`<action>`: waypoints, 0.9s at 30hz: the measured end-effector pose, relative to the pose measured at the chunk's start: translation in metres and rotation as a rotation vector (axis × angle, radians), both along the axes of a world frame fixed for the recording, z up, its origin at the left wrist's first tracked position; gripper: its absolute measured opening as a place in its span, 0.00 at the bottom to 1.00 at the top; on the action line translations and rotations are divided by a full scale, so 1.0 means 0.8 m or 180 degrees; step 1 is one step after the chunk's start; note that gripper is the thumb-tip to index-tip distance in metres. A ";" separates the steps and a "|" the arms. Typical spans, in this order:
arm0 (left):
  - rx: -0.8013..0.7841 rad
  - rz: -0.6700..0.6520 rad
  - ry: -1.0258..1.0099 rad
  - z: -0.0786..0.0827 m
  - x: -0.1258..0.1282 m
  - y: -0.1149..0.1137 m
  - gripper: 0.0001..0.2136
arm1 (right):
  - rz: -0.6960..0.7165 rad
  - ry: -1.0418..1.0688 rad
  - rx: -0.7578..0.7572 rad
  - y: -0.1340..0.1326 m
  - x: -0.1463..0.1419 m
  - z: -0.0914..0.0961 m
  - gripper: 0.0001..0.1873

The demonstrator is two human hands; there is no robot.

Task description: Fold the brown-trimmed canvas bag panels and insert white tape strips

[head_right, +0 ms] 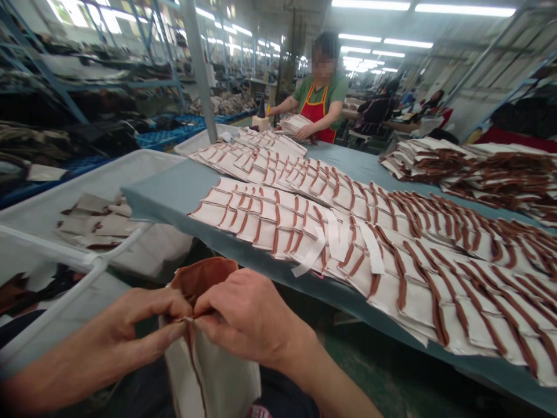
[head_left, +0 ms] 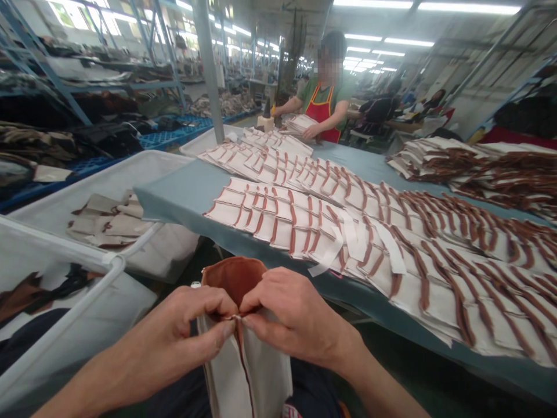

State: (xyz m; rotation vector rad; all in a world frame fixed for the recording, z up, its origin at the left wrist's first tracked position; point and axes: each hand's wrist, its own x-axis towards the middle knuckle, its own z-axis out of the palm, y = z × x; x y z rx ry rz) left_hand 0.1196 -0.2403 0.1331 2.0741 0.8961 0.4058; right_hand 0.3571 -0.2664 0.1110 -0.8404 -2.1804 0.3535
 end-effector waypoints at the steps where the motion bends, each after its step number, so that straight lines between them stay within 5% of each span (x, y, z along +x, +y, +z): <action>1: 0.0000 -0.0012 -0.0018 -0.002 -0.001 0.000 0.12 | -0.0044 -0.0099 0.0190 0.000 -0.002 0.000 0.07; 11: -0.0200 0.0064 -0.0049 -0.005 -0.010 -0.004 0.14 | -0.0352 -0.0416 0.1215 -0.002 -0.028 -0.001 0.13; 27: 0.0119 0.0221 -0.0205 -0.032 -0.041 -0.022 0.11 | 0.0207 -0.0159 -0.0349 0.008 -0.046 0.005 0.07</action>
